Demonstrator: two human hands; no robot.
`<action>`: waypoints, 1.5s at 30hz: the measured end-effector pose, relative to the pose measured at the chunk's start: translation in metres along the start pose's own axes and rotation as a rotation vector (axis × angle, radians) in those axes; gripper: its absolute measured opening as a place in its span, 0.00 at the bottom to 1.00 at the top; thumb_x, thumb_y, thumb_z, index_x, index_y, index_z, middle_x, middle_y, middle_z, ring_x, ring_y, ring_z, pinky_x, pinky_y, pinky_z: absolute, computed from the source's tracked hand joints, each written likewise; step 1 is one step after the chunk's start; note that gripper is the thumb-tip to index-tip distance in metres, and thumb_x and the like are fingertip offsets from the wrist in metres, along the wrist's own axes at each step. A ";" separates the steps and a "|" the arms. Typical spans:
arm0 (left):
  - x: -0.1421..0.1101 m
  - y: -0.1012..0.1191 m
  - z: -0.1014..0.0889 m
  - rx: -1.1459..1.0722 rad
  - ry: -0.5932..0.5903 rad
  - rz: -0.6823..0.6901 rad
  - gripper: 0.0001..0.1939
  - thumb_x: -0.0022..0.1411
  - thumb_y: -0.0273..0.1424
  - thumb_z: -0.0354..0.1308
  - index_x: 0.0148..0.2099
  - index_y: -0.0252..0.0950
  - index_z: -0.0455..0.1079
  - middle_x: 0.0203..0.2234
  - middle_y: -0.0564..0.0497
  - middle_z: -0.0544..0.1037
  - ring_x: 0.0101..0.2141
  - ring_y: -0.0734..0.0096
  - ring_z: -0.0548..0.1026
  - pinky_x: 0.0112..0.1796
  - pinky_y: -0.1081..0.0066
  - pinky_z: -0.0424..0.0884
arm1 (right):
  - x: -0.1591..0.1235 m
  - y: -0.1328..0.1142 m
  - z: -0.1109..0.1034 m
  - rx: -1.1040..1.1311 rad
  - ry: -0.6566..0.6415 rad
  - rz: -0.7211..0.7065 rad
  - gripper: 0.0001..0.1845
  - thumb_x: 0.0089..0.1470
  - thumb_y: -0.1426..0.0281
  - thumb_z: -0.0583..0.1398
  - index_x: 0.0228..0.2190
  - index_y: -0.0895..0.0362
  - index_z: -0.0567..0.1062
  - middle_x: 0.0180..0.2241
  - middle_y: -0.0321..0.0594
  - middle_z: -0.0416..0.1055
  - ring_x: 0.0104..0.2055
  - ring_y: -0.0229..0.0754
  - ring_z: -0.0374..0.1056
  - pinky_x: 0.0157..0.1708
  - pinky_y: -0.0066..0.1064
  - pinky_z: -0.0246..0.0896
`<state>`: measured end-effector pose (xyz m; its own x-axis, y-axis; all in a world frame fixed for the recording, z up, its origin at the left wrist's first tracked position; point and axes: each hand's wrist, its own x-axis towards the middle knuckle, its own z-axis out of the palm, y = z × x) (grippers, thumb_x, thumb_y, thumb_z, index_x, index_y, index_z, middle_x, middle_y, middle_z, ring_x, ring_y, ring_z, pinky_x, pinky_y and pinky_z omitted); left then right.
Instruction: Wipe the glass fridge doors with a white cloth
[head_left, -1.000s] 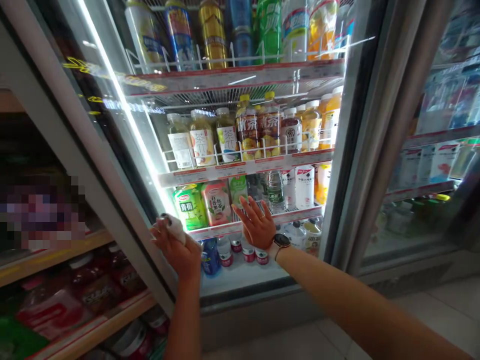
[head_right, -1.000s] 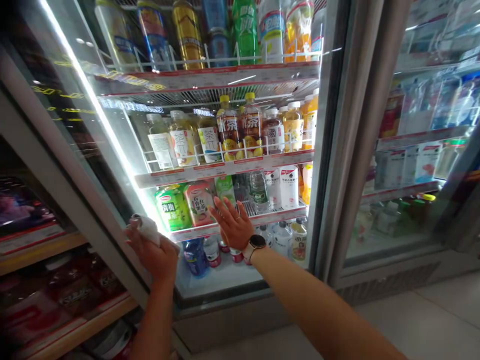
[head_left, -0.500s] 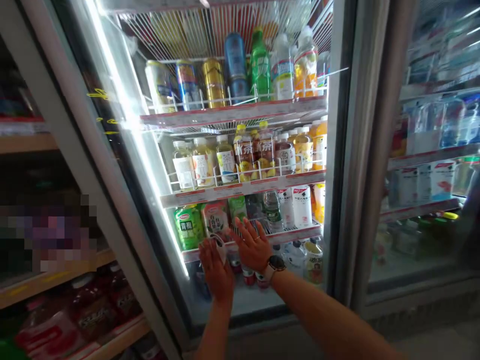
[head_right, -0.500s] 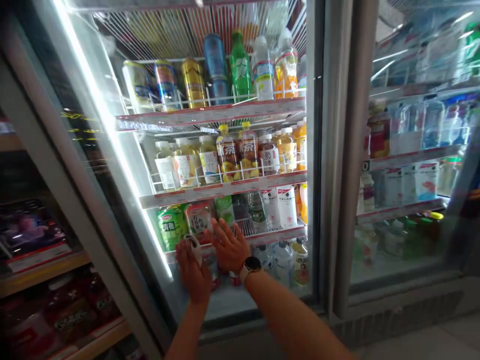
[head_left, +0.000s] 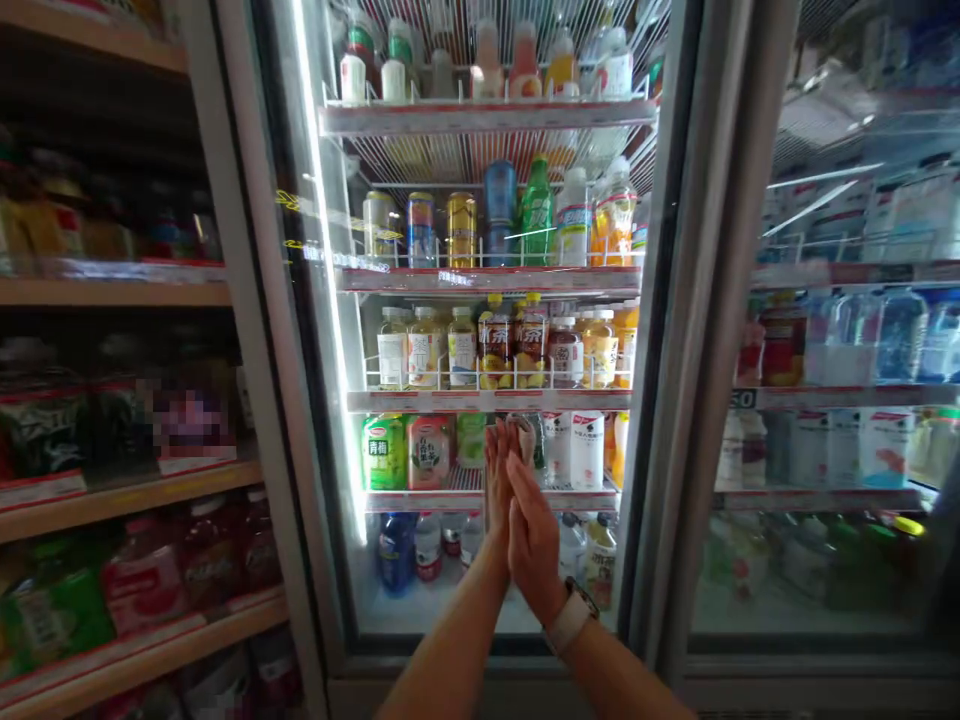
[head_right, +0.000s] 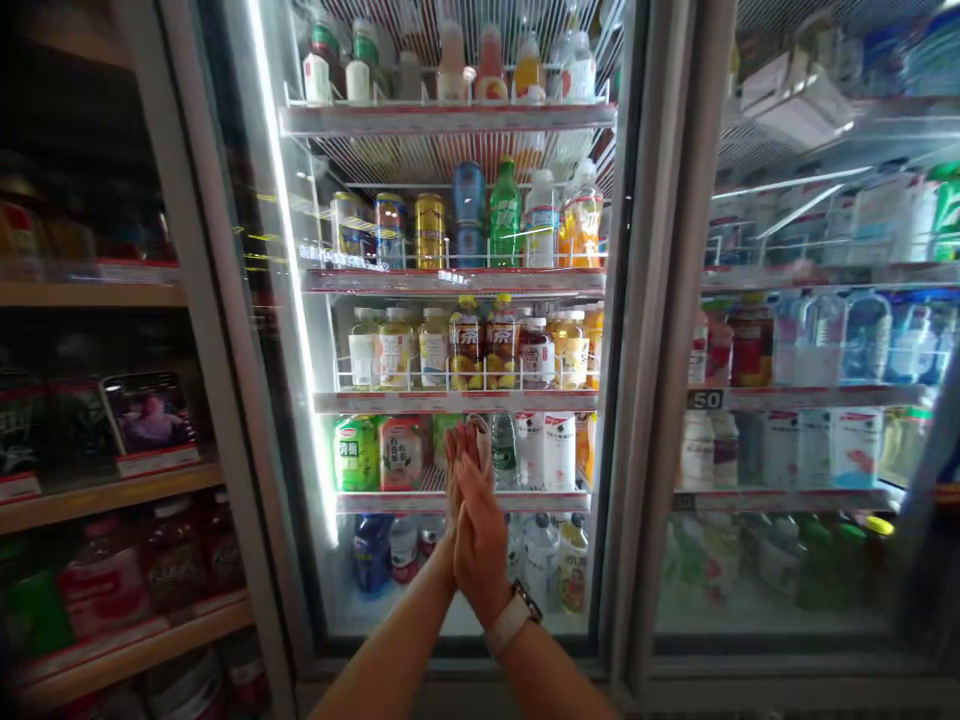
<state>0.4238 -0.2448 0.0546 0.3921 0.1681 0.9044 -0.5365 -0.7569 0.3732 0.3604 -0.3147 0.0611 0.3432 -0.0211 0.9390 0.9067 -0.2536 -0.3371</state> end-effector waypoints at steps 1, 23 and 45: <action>0.002 0.010 0.009 -0.005 0.015 -0.013 0.26 0.70 0.33 0.39 0.67 0.31 0.55 0.65 0.40 0.60 0.64 0.67 0.59 0.56 0.59 0.69 | 0.007 0.004 -0.009 -0.003 0.026 0.058 0.27 0.66 0.70 0.45 0.65 0.50 0.58 0.65 0.41 0.58 0.67 0.44 0.54 0.64 0.46 0.55; 0.029 -0.059 -0.079 0.611 0.022 0.432 0.37 0.69 0.39 0.47 0.72 0.34 0.34 0.69 0.41 0.51 0.69 0.55 0.38 0.65 0.51 0.46 | 0.073 0.061 -0.011 -0.709 -0.234 -0.431 0.41 0.61 0.78 0.48 0.68 0.57 0.34 0.69 0.51 0.45 0.71 0.53 0.42 0.66 0.55 0.48; 0.016 -0.062 -0.065 0.617 0.043 0.402 0.32 0.68 0.41 0.43 0.69 0.33 0.52 0.67 0.44 0.56 0.69 0.57 0.39 0.65 0.54 0.45 | 0.200 0.039 -0.037 -0.650 -0.219 -0.705 0.20 0.64 0.72 0.51 0.55 0.58 0.72 0.59 0.48 0.67 0.67 0.49 0.53 0.65 0.51 0.50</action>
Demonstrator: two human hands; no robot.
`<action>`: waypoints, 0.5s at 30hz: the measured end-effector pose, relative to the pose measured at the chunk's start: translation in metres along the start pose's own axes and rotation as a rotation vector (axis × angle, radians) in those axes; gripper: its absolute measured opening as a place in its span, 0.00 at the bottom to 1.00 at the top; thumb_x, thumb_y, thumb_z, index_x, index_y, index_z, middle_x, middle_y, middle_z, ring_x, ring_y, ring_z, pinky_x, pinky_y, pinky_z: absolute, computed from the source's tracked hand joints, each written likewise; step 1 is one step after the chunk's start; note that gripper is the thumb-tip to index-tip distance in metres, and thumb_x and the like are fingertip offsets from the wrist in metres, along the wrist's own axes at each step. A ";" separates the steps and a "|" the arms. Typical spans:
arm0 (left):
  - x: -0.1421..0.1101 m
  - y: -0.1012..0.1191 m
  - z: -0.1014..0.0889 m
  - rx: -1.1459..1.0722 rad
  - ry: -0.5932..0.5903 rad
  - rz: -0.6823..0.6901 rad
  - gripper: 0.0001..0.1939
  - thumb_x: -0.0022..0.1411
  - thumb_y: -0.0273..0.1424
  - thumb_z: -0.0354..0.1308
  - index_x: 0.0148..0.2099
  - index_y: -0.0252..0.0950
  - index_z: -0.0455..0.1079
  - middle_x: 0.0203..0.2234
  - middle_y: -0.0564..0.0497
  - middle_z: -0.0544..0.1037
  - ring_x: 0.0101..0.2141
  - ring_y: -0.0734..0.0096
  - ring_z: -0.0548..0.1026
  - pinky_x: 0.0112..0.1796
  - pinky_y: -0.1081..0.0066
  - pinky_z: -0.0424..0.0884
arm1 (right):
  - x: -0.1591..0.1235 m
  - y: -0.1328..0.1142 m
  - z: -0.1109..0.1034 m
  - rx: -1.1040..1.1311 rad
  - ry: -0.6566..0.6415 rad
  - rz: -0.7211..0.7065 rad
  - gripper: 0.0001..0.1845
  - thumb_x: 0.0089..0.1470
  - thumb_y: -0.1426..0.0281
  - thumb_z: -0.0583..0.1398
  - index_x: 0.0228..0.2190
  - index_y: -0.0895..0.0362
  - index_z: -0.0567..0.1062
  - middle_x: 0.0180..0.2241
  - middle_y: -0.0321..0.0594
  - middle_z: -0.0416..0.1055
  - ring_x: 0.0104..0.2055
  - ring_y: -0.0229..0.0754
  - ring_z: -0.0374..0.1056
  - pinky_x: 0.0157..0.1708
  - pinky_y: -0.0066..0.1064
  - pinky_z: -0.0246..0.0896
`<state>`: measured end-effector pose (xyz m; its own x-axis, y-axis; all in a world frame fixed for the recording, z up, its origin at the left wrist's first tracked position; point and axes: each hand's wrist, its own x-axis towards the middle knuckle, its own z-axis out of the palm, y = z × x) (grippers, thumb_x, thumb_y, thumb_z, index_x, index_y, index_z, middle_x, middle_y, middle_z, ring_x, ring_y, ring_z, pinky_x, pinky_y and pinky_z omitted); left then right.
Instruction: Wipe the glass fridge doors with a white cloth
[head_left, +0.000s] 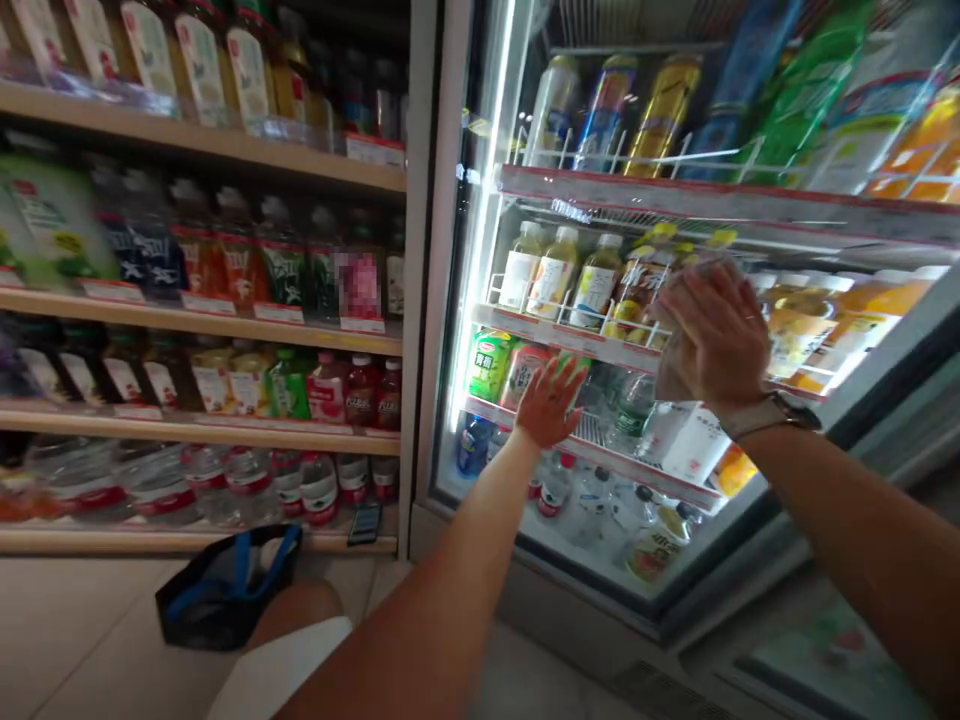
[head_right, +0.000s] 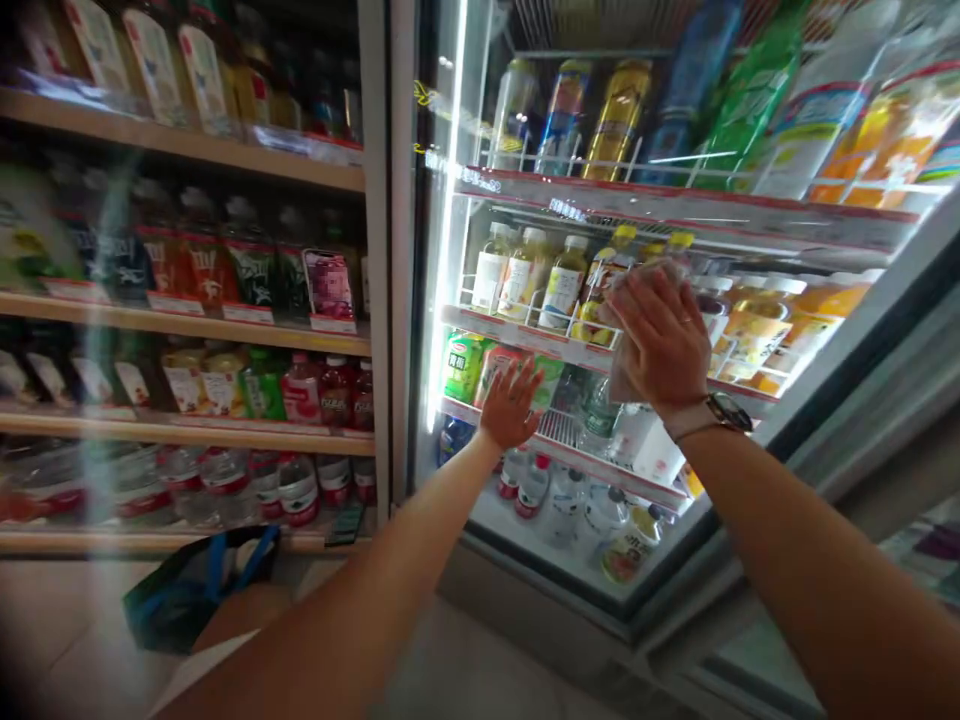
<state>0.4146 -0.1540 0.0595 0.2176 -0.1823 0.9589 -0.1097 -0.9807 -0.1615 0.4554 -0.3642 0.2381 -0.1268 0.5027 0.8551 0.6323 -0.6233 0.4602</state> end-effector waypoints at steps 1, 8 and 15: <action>0.000 0.000 0.000 -0.009 -0.009 0.000 0.32 0.68 0.41 0.43 0.69 0.33 0.52 0.67 0.44 0.56 0.69 0.57 0.38 0.65 0.54 0.45 | -0.005 -0.007 0.002 0.016 -0.014 0.003 0.20 0.64 0.72 0.51 0.55 0.60 0.72 0.60 0.50 0.66 0.67 0.50 0.53 0.65 0.50 0.50; -0.001 0.002 -0.001 -0.076 -0.105 -0.041 0.31 0.69 0.41 0.42 0.69 0.34 0.52 0.68 0.44 0.55 0.69 0.58 0.39 0.66 0.52 0.42 | -0.087 -0.053 0.016 0.195 -0.222 -0.130 0.24 0.63 0.75 0.51 0.59 0.53 0.66 0.62 0.43 0.64 0.65 0.46 0.57 0.64 0.48 0.53; -0.003 -0.001 0.001 -0.091 -0.144 -0.035 0.33 0.67 0.40 0.46 0.70 0.34 0.48 0.69 0.43 0.51 0.69 0.55 0.39 0.66 0.51 0.42 | -0.145 -0.073 0.017 0.246 -0.326 -0.403 0.29 0.61 0.81 0.50 0.62 0.54 0.62 0.61 0.42 0.65 0.62 0.39 0.62 0.63 0.37 0.56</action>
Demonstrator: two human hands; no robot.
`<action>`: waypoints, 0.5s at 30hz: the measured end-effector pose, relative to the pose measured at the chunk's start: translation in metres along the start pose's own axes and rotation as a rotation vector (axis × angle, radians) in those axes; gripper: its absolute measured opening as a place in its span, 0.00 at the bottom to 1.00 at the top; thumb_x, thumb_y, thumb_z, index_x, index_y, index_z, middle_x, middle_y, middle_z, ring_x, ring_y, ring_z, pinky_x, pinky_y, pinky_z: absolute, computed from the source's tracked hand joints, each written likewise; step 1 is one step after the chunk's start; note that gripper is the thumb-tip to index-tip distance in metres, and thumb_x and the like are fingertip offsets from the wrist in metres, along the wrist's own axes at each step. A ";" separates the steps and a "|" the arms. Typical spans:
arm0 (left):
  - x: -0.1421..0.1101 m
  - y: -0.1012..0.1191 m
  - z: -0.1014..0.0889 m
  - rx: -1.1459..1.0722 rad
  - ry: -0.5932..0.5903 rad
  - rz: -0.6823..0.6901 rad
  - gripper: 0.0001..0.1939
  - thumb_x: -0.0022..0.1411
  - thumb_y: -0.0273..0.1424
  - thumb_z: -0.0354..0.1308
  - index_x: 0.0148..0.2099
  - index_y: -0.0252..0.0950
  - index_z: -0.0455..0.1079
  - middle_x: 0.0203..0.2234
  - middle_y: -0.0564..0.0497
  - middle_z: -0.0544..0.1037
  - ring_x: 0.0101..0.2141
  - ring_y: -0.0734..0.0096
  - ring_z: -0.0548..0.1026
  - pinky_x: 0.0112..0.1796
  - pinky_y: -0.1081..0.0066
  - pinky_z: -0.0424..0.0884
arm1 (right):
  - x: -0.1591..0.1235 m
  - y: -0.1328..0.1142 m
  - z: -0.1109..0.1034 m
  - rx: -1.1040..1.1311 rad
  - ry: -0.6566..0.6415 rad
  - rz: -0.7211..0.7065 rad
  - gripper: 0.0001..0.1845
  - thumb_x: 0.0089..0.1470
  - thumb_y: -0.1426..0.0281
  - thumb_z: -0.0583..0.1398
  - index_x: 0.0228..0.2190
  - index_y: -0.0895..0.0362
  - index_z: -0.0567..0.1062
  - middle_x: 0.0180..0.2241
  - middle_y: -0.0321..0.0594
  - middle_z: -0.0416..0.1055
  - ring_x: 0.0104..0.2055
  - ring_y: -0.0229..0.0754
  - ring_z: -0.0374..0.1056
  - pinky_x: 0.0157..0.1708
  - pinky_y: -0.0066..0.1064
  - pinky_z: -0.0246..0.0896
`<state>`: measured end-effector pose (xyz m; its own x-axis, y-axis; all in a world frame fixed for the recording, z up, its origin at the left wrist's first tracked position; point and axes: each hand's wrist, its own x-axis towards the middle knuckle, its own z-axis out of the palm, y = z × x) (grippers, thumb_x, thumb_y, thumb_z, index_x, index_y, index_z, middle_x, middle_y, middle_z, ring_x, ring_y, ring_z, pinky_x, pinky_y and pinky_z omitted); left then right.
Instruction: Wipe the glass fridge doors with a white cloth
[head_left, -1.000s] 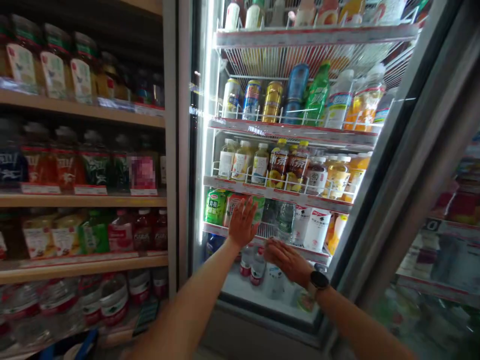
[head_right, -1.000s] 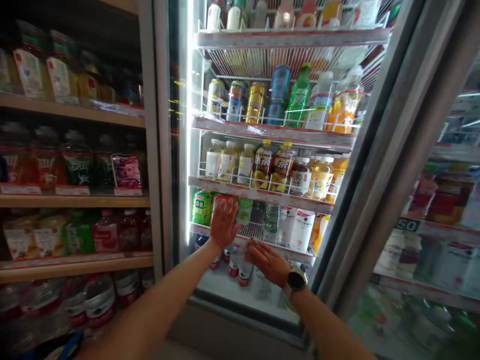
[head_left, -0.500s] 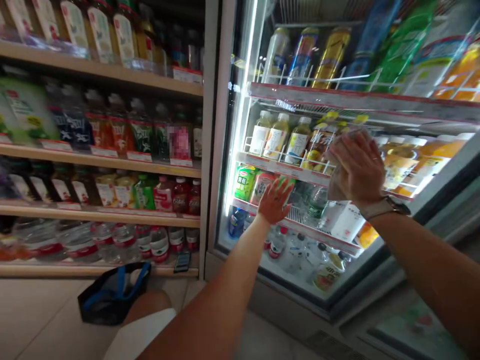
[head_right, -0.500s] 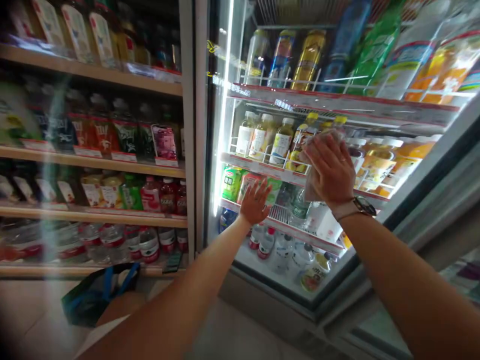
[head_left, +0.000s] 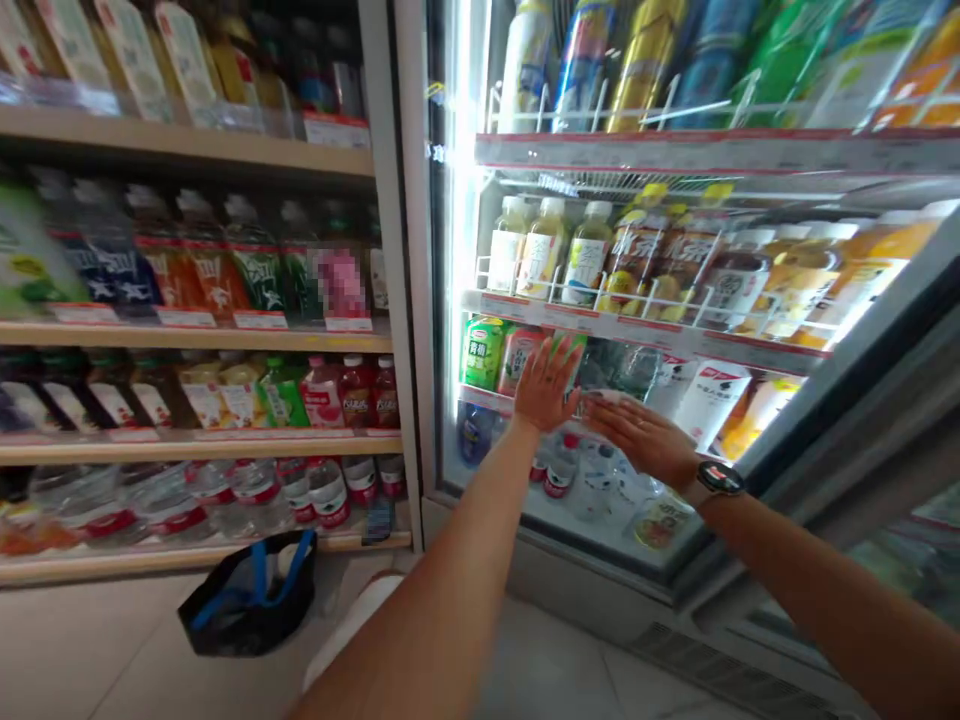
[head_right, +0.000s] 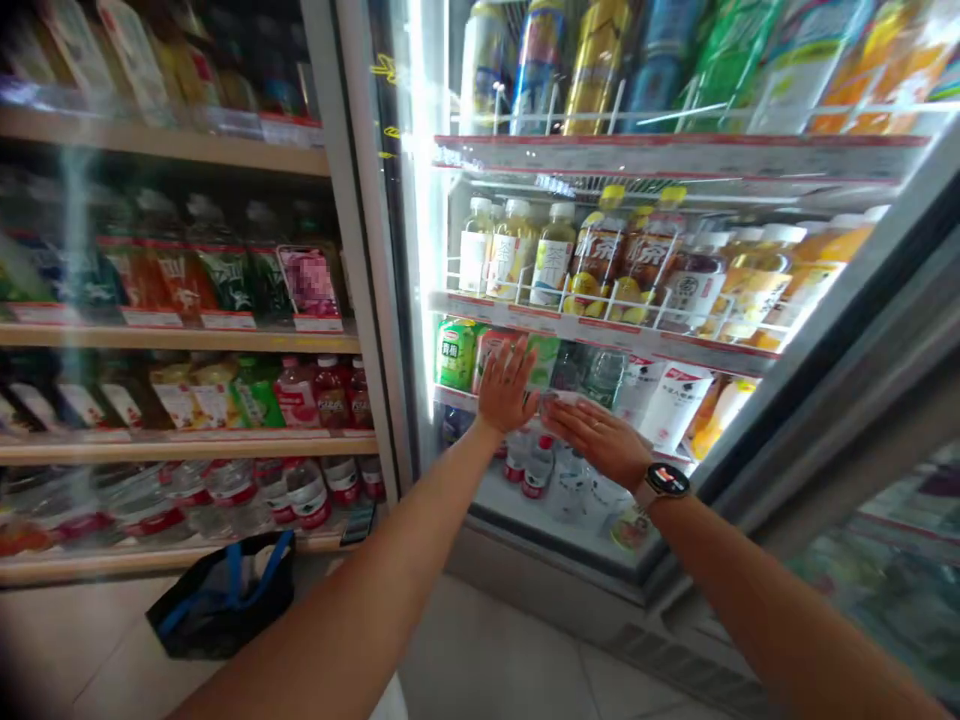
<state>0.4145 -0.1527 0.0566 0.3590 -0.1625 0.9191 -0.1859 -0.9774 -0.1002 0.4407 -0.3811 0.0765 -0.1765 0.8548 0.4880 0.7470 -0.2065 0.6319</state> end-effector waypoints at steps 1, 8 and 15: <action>0.000 -0.001 0.000 0.005 0.018 0.002 0.33 0.67 0.40 0.46 0.71 0.33 0.47 0.69 0.43 0.51 0.69 0.55 0.39 0.66 0.51 0.43 | 0.001 0.004 -0.004 -0.008 -0.007 -0.040 0.29 0.62 0.81 0.50 0.62 0.54 0.61 0.61 0.41 0.65 0.63 0.39 0.61 0.63 0.36 0.57; 0.000 -0.006 0.003 0.016 0.129 0.022 0.35 0.66 0.38 0.48 0.72 0.35 0.43 0.67 0.44 0.55 0.69 0.57 0.42 0.66 0.53 0.44 | 0.069 0.103 -0.079 -0.243 0.086 0.275 0.32 0.63 0.81 0.48 0.63 0.44 0.58 0.67 0.34 0.53 0.70 0.45 0.46 0.68 0.53 0.44; 0.002 -0.009 0.004 0.031 0.176 0.024 0.37 0.65 0.36 0.49 0.72 0.36 0.42 0.67 0.44 0.56 0.69 0.57 0.45 0.66 0.53 0.45 | 0.092 0.112 -0.080 -0.209 0.140 0.356 0.36 0.60 0.82 0.47 0.66 0.51 0.52 0.67 0.38 0.54 0.70 0.44 0.45 0.67 0.49 0.50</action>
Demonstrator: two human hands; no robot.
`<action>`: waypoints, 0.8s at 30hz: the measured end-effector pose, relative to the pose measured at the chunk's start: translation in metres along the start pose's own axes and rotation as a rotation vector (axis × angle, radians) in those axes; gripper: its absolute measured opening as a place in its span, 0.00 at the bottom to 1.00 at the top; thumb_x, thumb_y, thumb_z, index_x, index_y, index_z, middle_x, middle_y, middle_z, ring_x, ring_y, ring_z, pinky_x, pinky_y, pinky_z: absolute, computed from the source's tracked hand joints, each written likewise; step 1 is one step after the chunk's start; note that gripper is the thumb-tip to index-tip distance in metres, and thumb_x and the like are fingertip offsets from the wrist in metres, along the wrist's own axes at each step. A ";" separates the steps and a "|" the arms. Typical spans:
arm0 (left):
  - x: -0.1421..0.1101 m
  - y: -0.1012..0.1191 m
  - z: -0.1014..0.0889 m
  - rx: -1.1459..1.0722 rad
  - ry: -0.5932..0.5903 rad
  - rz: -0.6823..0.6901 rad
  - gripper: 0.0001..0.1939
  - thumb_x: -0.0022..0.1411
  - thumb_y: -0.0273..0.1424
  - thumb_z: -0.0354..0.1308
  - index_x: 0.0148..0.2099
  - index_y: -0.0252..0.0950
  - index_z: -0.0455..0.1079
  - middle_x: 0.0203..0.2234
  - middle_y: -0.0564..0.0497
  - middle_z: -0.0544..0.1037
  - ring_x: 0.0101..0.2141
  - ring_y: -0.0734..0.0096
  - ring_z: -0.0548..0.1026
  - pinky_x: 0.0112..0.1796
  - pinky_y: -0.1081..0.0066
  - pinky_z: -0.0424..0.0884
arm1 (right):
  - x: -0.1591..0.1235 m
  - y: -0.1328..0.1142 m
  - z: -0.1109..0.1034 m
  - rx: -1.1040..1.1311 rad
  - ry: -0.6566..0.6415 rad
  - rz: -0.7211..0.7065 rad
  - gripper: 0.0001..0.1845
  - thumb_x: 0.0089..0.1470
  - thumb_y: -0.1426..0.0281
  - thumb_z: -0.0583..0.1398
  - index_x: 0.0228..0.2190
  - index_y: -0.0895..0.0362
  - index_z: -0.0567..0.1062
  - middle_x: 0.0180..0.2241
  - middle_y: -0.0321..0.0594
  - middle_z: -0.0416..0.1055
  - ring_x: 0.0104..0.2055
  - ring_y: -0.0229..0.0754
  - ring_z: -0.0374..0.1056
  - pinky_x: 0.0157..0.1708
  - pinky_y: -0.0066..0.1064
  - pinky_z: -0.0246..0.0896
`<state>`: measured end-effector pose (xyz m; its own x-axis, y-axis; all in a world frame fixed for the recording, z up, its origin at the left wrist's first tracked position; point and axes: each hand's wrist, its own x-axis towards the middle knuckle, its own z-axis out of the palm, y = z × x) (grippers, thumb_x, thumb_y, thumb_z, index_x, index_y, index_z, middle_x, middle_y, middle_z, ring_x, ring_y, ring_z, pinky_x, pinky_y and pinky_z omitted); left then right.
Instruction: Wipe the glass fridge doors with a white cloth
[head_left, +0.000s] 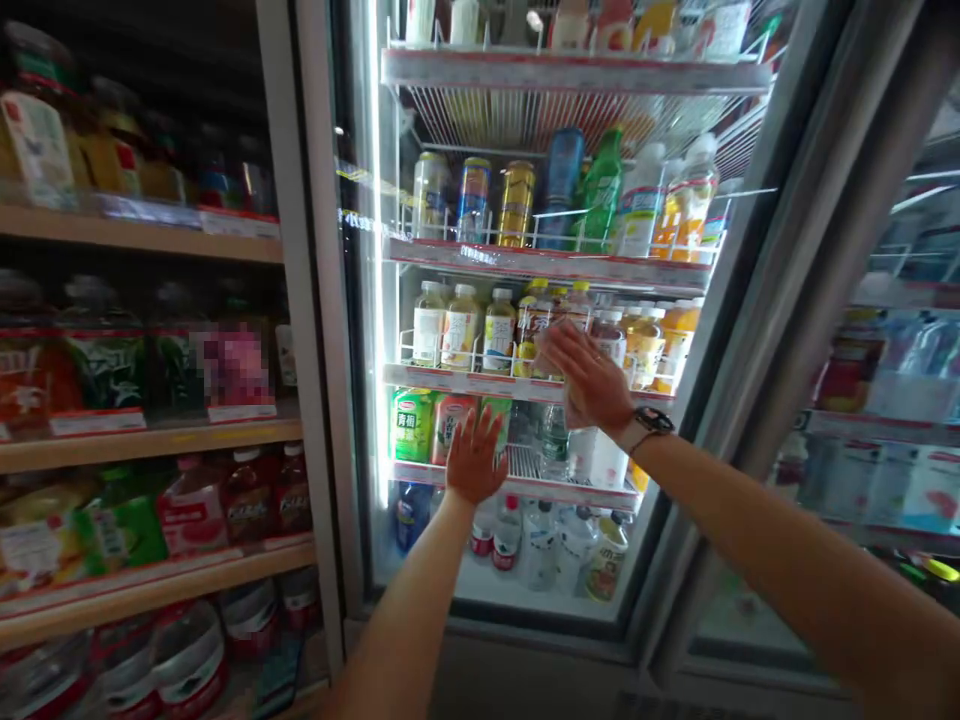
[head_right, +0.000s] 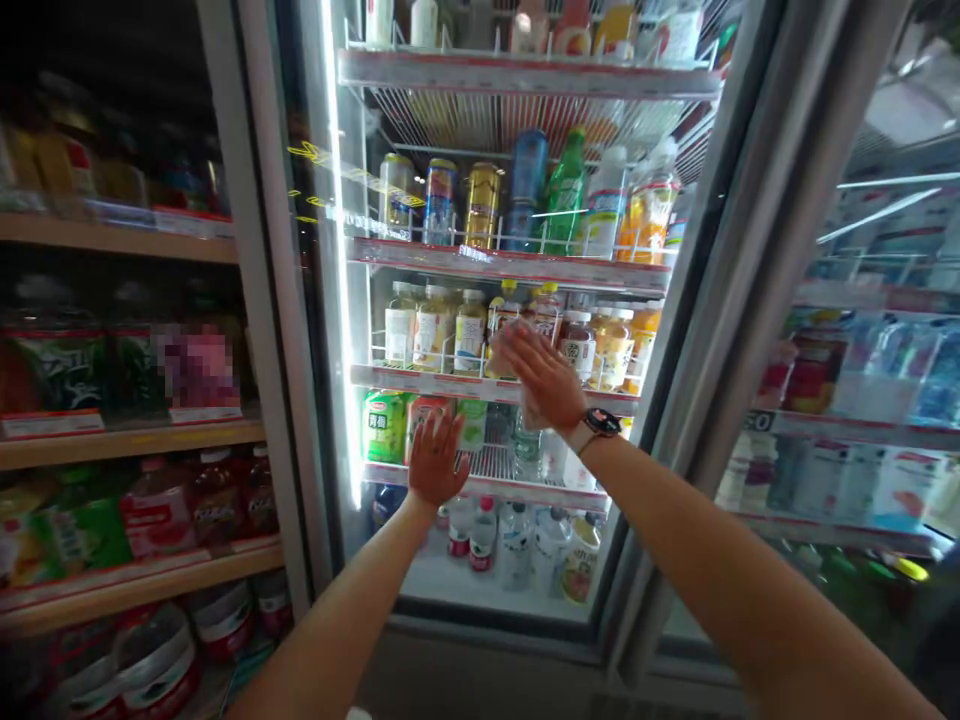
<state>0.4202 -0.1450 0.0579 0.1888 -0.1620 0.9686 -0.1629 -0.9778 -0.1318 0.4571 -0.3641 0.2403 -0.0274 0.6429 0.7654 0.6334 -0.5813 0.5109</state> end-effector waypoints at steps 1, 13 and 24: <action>0.000 0.000 0.000 0.004 -0.001 -0.001 0.37 0.65 0.37 0.49 0.72 0.36 0.42 0.67 0.44 0.56 0.68 0.57 0.45 0.66 0.53 0.45 | -0.011 -0.008 0.006 0.016 -0.047 -0.056 0.36 0.60 0.82 0.48 0.66 0.51 0.52 0.67 0.38 0.54 0.70 0.43 0.46 0.67 0.48 0.50; 0.005 -0.001 -0.005 0.074 0.049 0.035 0.37 0.64 0.33 0.50 0.72 0.34 0.42 0.67 0.42 0.56 0.68 0.54 0.46 0.65 0.53 0.49 | -0.136 -0.078 0.043 0.149 -0.171 -0.498 0.23 0.66 0.76 0.48 0.59 0.53 0.66 0.60 0.34 0.67 0.63 0.33 0.61 0.60 0.29 0.61; 0.003 -0.004 -0.002 0.063 0.031 0.016 0.38 0.63 0.33 0.50 0.72 0.37 0.41 0.66 0.43 0.57 0.67 0.54 0.50 0.65 0.51 0.51 | -0.013 0.074 -0.046 -0.099 0.072 -0.032 0.30 0.64 0.81 0.47 0.63 0.47 0.59 0.64 0.36 0.60 0.70 0.41 0.46 0.67 0.50 0.47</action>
<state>0.4197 -0.1415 0.0619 0.1568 -0.1745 0.9721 -0.1047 -0.9817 -0.1594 0.4688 -0.4388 0.2862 -0.1037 0.6263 0.7727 0.5519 -0.6100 0.5686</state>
